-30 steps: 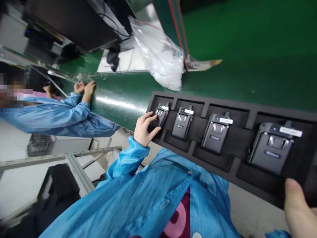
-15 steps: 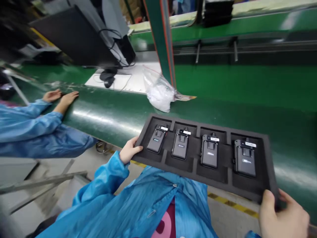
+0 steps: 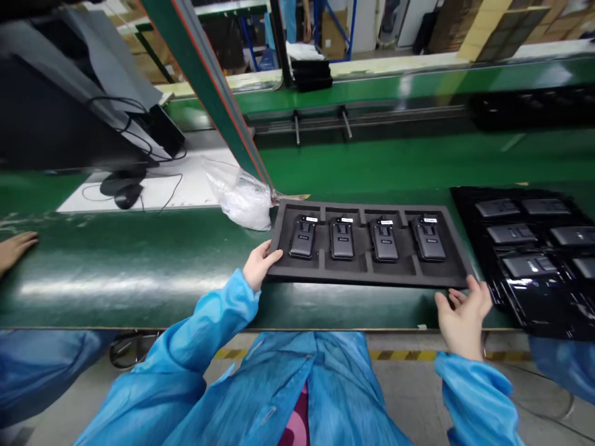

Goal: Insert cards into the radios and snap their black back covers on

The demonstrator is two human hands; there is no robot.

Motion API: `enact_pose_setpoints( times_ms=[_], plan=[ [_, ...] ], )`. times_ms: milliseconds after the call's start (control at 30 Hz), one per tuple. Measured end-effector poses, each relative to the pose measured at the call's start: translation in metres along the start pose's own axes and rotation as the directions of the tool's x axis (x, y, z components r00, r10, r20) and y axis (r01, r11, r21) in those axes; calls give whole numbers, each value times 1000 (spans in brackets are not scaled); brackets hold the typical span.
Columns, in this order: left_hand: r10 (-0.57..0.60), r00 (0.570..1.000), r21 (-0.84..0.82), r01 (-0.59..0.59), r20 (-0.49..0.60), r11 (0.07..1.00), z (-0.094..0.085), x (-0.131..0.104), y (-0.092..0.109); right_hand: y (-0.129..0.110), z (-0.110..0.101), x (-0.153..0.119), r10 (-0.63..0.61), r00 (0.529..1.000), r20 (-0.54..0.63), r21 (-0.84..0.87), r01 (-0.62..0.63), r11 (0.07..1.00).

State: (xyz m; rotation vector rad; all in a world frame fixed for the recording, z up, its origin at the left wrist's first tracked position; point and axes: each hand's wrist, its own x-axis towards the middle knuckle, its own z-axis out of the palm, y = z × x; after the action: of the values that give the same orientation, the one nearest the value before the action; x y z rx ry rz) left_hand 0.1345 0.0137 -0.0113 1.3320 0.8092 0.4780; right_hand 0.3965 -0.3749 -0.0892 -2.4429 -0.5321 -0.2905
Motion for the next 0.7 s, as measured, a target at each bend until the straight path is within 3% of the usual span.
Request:
enact_pose_setpoints(
  times_ms=[167, 400, 567, 700],
  plan=[
    [18, 998, -5, -18, -56, 1000, 11, 31, -17, -40, 24, 9, -114, 993, -12, -37, 113, 993],
    [98, 988, 95, -87, -119, 992, 13, 67, -26, -64, 56, 59, -192, 981, -14, -170, 187, 968],
    [249, 953, 274, -196, -173, 941, 25, 76, -27, -69, 80, 107, -198, 980, -10, -161, 193, 968],
    [434, 896, 459, -349, -92, 817, 47, 71, -28, -77, 101, 151, -166, 986, -21, -127, 162, 979]
  ],
)
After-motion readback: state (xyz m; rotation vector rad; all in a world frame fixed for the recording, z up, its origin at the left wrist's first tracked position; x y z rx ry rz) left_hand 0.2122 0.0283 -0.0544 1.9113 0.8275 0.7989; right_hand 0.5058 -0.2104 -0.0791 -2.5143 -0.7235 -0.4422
